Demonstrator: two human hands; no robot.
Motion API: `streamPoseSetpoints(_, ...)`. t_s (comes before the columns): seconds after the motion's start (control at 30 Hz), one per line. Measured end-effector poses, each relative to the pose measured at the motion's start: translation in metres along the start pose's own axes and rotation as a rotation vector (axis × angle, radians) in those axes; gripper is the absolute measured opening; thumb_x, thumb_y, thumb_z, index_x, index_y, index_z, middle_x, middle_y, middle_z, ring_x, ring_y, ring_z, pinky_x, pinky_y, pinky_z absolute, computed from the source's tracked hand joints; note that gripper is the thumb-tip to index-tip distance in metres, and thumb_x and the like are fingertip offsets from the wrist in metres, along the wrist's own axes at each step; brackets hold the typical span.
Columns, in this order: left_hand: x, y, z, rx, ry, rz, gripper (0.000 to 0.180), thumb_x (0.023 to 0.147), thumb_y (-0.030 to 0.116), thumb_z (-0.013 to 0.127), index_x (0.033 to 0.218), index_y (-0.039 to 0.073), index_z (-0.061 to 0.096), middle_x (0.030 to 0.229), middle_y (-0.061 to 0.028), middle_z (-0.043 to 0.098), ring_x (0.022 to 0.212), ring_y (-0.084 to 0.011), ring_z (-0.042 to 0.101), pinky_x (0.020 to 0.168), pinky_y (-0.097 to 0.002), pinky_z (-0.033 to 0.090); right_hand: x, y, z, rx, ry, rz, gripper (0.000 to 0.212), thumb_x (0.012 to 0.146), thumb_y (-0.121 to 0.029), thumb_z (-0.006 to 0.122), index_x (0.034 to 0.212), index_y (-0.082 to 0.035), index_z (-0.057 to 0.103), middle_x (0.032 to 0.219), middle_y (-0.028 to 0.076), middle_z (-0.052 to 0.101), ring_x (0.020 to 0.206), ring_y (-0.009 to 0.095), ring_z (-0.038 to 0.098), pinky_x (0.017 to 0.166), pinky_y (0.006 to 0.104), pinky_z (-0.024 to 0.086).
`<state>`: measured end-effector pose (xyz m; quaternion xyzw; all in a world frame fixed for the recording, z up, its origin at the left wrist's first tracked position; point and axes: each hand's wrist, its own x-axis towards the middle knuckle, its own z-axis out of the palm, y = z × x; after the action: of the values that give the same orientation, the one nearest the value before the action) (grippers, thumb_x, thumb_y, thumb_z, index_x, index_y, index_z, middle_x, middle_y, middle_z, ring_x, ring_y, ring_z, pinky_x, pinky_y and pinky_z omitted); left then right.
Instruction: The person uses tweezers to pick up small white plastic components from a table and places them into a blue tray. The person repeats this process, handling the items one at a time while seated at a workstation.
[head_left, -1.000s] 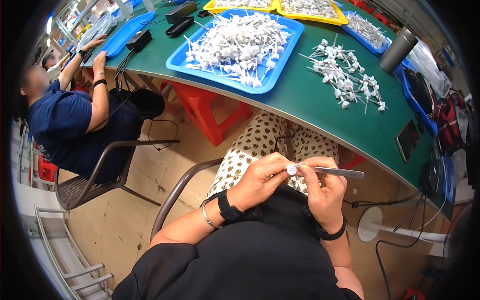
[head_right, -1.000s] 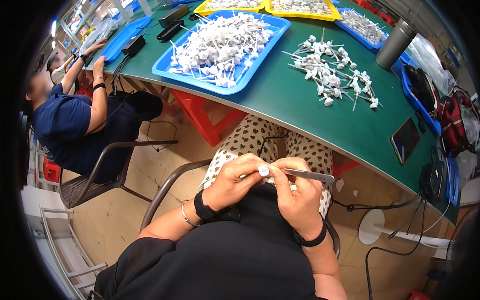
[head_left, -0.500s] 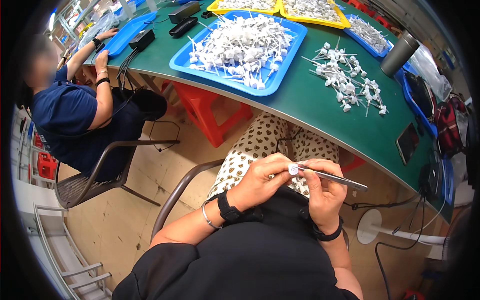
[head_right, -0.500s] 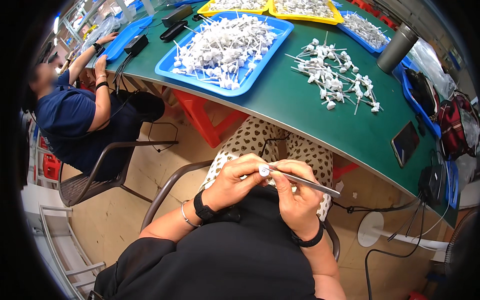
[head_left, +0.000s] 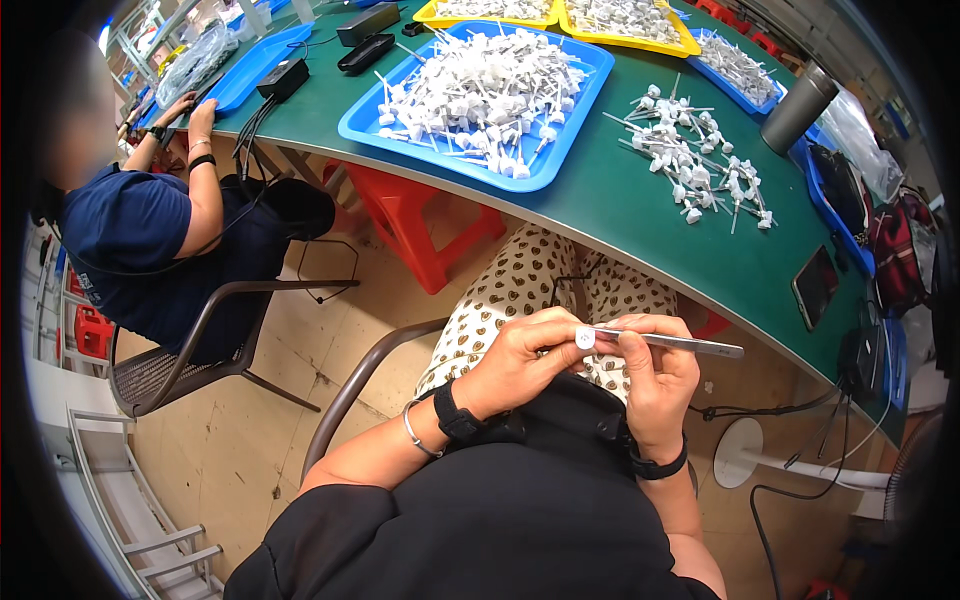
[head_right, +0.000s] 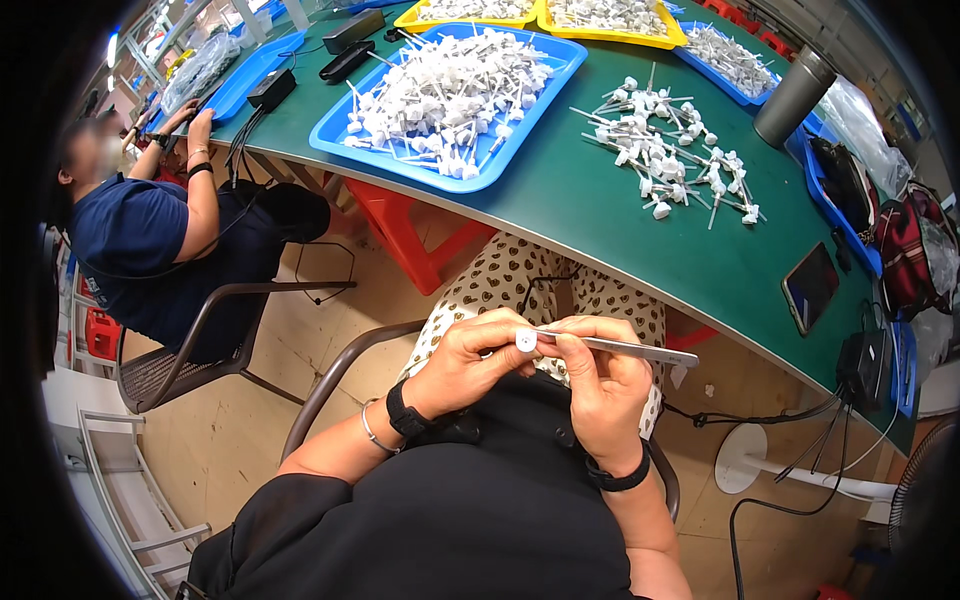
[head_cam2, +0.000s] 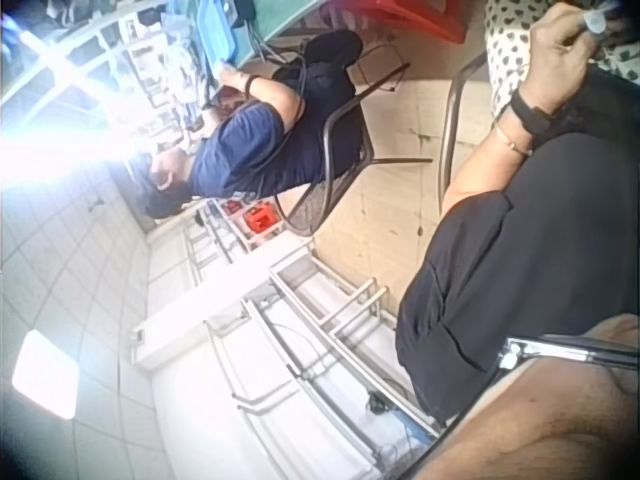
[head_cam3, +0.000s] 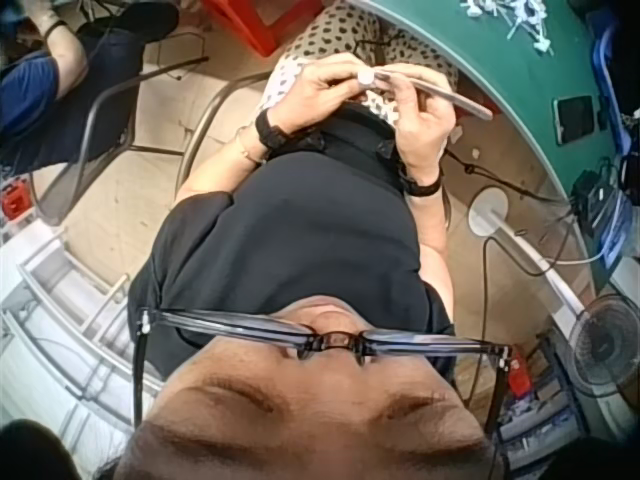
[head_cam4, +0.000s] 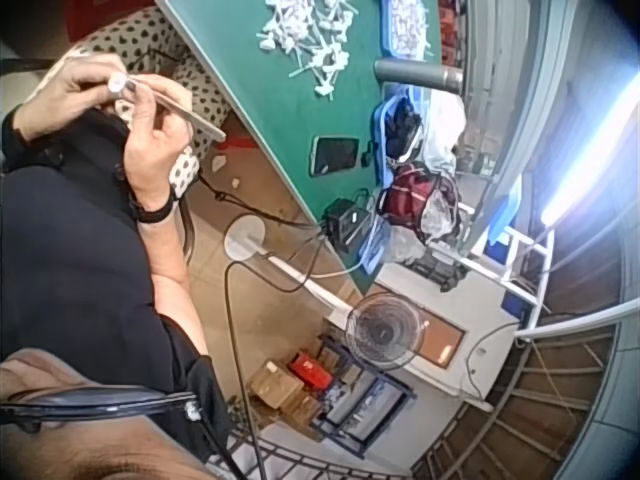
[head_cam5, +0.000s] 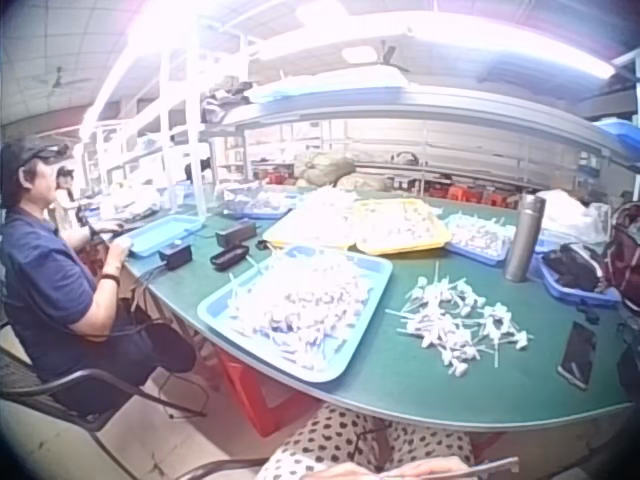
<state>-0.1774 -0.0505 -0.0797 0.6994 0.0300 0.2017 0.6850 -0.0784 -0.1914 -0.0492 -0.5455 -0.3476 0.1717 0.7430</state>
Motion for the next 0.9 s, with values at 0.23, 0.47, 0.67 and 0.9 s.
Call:
streamPoseSetpoints(0.23, 0.000, -0.003, 0.000, 0.072, 0.005, 0.045, 0.016, 0.098, 0.003, 0.060, 0.107, 0.000, 0.072, 0.096, -0.0085, 0.065, 0.076, -0.0146, 0.067, 0.067, -0.0262, 0.056, -0.001, 0.002, -0.001, -0.030, -0.002, -0.009, 0.011, 0.098, 0.002, 0.057, 0.108, 0.006, 0.054, 0.103, 0.016, 0.065, 0.093, 0.021, 0.070, 0.085, 0.0319, 0.061)
streamPoseSetpoints(0.47, 0.001, -0.005, 0.002, 0.149, 0.066, 0.110, 0.014, 0.092, -0.001, 0.064, 0.105, 0.000, 0.071, 0.086, -0.0073, 0.063, 0.068, -0.0153, 0.063, 0.060, -0.0286, 0.051, -0.002, 0.003, 0.000, 0.006, 0.028, 0.006, 0.011, 0.097, 0.002, 0.059, 0.107, 0.006, 0.055, 0.104, 0.016, 0.065, 0.093, 0.021, 0.069, 0.084, 0.0313, 0.060)
streamPoseSetpoints(0.67, 0.001, -0.006, 0.002, 0.193, 0.076, 0.116, 0.015, 0.091, -0.001, 0.066, 0.105, 0.001, 0.071, 0.087, -0.0079, 0.064, 0.071, -0.0182, 0.063, 0.062, -0.0301, 0.051, -0.002, 0.003, 0.001, -0.029, 0.039, -0.035, 0.011, 0.096, 0.003, 0.061, 0.105, 0.005, 0.057, 0.103, 0.015, 0.065, 0.095, 0.020, 0.069, 0.083, 0.0304, 0.059)
streamPoseSetpoints(0.9, 0.000, -0.010, 0.002, 0.236, 0.091, 0.104, 0.019, 0.088, -0.001, 0.069, 0.106, 0.003, 0.071, 0.089, -0.0090, 0.065, 0.078, -0.0236, 0.065, 0.068, -0.0329, 0.052, -0.002, 0.008, -0.001, -0.175, 0.002, -0.127, 0.012, 0.093, 0.001, 0.067, 0.103, 0.004, 0.062, 0.101, 0.014, 0.067, 0.092, 0.020, 0.068, 0.079, 0.0286, 0.057)
